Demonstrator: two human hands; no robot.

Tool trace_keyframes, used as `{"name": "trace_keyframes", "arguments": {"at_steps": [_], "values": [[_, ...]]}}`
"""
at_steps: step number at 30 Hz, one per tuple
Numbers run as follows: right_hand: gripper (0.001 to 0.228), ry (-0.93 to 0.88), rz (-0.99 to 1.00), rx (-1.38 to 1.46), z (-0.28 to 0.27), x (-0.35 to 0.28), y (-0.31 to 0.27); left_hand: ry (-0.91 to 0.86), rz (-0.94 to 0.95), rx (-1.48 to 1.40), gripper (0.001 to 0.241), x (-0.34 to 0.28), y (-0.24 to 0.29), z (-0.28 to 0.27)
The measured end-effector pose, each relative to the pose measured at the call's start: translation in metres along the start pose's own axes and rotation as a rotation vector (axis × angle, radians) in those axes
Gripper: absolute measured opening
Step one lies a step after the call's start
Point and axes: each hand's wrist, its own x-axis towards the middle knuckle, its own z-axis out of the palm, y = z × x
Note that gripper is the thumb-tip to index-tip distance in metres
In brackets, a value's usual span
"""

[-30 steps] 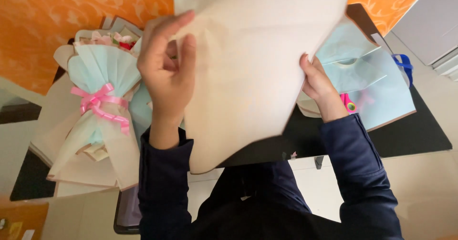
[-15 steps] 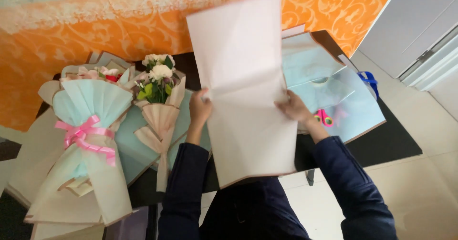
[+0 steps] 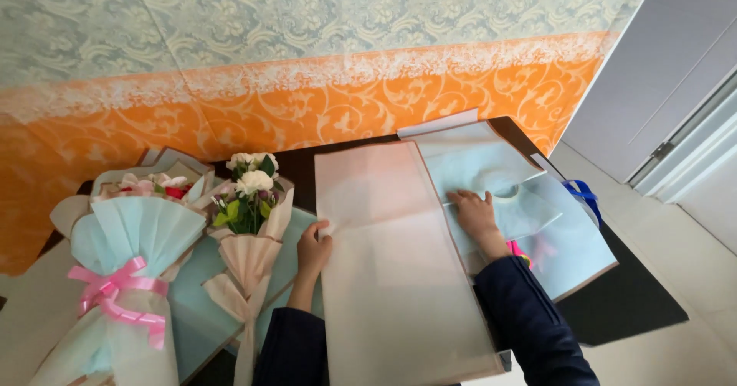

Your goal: The person wraps a small bouquet of flowers in light blue and peach tissue paper, folds the paper around the stems, and ties a pink ribbon around the base. They then prepare additional wrapping paper and ribbon for another bouquet.

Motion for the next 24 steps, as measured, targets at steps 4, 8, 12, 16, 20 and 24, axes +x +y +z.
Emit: {"name": "trace_keyframes", "arguments": {"at_steps": [4,8,12,16,20,24], "values": [[0.039,0.150,0.017,-0.048,0.016,0.012,0.007,0.040,-0.044,-0.065,0.033,0.000,0.002,-0.001],[0.026,0.338,0.223,0.232,0.005,0.014,0.022,0.095,-0.068,-0.121,0.028,-0.002,0.003,-0.004],[0.029,0.717,0.029,0.583,-0.063,-0.020,-0.013,0.106,-0.029,-0.068,0.024,-0.011,0.014,-0.004],[0.036,0.798,-0.240,0.523,-0.093,-0.049,-0.085,0.109,-0.017,-0.051,0.024,-0.022,0.033,-0.007],[0.023,0.565,-0.627,0.528,-0.081,-0.073,-0.145,0.022,-0.033,-0.039,0.038,-0.028,0.045,-0.008],[0.025,0.376,-0.793,0.314,-0.055,-0.087,-0.180,-0.049,-0.072,-0.105,0.069,-0.037,0.062,-0.014]]}}
